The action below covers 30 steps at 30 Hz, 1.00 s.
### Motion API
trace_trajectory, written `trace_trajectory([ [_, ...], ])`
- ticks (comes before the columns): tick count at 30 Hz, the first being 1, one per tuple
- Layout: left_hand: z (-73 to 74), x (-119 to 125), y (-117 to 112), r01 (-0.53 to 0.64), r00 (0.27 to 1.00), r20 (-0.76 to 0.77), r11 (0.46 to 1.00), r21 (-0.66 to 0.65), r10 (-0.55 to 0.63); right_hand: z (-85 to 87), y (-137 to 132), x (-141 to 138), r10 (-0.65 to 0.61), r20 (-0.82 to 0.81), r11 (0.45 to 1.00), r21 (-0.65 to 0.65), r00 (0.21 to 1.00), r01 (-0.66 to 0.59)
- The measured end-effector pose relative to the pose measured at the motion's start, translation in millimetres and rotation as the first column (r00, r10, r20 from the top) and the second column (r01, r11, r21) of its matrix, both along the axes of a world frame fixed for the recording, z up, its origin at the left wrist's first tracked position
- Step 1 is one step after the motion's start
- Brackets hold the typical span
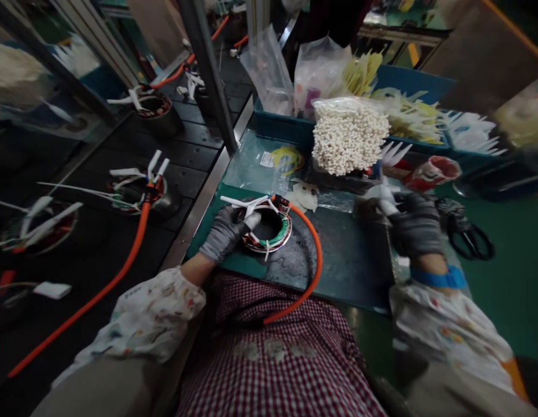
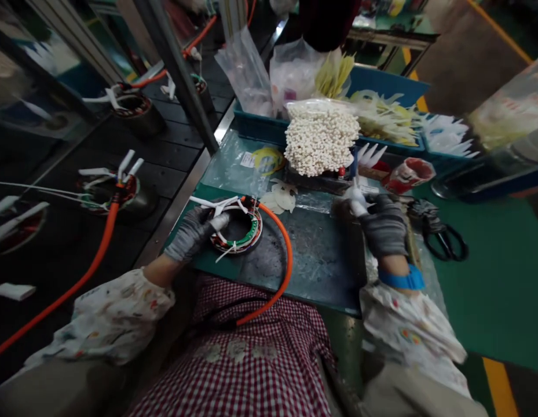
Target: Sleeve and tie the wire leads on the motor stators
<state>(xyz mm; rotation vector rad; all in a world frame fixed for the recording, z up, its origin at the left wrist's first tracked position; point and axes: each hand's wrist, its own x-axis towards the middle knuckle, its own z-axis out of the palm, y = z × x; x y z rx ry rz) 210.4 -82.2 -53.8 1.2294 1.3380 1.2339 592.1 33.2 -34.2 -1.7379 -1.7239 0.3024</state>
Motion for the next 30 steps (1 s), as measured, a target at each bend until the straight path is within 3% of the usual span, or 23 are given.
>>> trace_trajectory([
  [2, -0.5, 1, 1, -0.061, 0.998, -0.012, 0.998, 0.006, 0.061, 12.9, -33, -13, 0.06, 0.014, 0.998, 0.001, 0.998, -0.06],
  [5, -1.2, -3, 7, -0.043, 0.998, -0.046, 0.999, 0.031, 0.044, 16.7, -96, -53, 0.274, -0.111, 0.959, -0.045, 0.955, -0.28],
  [7, -0.7, -3, 9, 0.008, 0.997, -0.075, 0.998, 0.059, -0.004, 5.6, -133, -85, 0.457, -0.263, 0.873, -0.051, 0.849, -0.486],
  [8, -0.7, -2, 8, 0.022, 0.995, -0.098, 0.996, 0.082, -0.014, -2.6, -148, -99, 0.484, -0.296, 0.854, -0.046, 0.823, -0.519],
  [12, -5.2, 7, -17, 0.021, 0.966, -0.254, 0.962, 0.273, 0.051, -30.1, -184, -124, 0.474, -0.35, 0.863, 0.002, 0.808, -0.506],
  [17, -11.6, 15, -52, 0.129, 0.929, -0.361, 0.841, 0.525, 0.082, -27.3, -201, -111, 0.532, -0.466, 0.776, -0.067, 0.708, -0.627],
  [22, -11.6, 19, -67, 0.241, 0.869, -0.48, 0.747, 0.62, 0.118, -15.7, -200, -106, 0.566, -0.359, 0.797, 0.005, 0.743, -0.604],
  [25, -14.2, 20, -69, 0.275, 0.826, -0.54, 0.719, 0.638, 0.163, -9.1, -197, -109, 0.579, -0.232, 0.812, 0.074, 0.781, -0.58],
  [30, -16.5, 21, -67, 0.265, 0.845, -0.51, 0.703, 0.66, 0.16, 4.7, -188, -114, 0.605, -0.124, 0.796, 0.056, 0.787, -0.603],
])
